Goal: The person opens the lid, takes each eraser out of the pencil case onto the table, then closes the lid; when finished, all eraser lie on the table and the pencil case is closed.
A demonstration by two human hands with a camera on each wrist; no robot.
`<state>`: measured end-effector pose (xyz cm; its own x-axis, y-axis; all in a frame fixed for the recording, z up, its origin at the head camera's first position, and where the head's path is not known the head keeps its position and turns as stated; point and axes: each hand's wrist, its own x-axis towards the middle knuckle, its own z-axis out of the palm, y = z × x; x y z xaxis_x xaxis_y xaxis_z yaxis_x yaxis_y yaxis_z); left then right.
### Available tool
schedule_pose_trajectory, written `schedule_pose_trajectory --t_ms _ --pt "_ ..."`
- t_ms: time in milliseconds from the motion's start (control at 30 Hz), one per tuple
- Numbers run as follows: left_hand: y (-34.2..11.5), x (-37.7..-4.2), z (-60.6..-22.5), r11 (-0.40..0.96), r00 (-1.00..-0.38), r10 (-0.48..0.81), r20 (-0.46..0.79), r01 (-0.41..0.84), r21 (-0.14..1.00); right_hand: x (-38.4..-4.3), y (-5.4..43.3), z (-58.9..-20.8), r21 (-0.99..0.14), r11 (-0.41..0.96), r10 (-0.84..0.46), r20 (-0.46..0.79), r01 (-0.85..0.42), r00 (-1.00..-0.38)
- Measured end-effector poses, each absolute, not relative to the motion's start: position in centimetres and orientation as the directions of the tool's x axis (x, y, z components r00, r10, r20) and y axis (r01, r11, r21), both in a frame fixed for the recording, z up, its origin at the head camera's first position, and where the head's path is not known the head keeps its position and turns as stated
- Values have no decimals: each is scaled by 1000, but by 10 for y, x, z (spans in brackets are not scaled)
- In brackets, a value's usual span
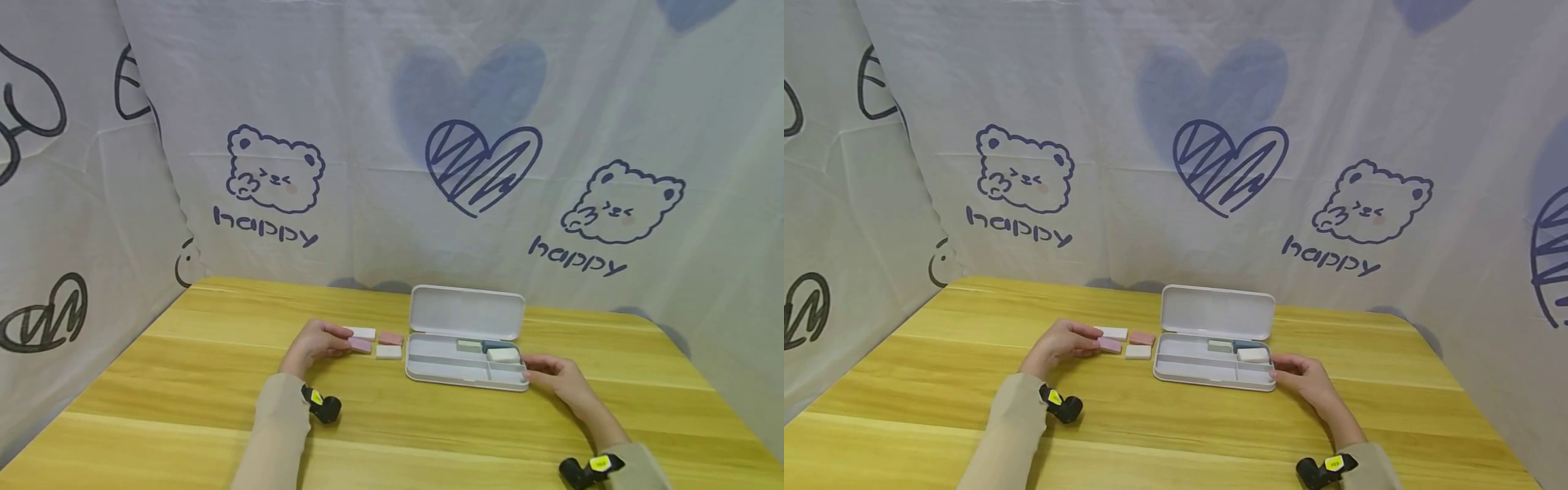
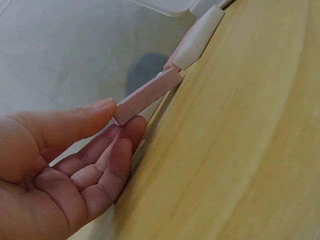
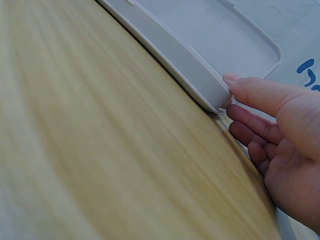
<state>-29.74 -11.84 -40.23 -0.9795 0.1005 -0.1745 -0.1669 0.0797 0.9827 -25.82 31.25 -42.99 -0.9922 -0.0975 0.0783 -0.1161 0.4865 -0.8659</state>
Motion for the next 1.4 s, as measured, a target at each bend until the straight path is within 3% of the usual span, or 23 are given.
schedule_pose_trajectory --t_ms 367,533,1033,1400 --pt "-131 -296 -398 104 -968 192 -163 -145 984 -257 313 -429 -865 491 -82 69 -101 -994" --pt "-131 -293 -392 130 -973 129 -189 -172 976 -257 313 -429 -869 482 -96 73 -111 -993" --pt "-126 -295 -391 170 -980 109 -169 -149 974 -258 313 -428 -884 455 -96 74 -110 -993" --pt "-107 -296 -383 245 -986 148 -79 -41 969 -257 313 -428 -886 446 -92 93 -124 -991"
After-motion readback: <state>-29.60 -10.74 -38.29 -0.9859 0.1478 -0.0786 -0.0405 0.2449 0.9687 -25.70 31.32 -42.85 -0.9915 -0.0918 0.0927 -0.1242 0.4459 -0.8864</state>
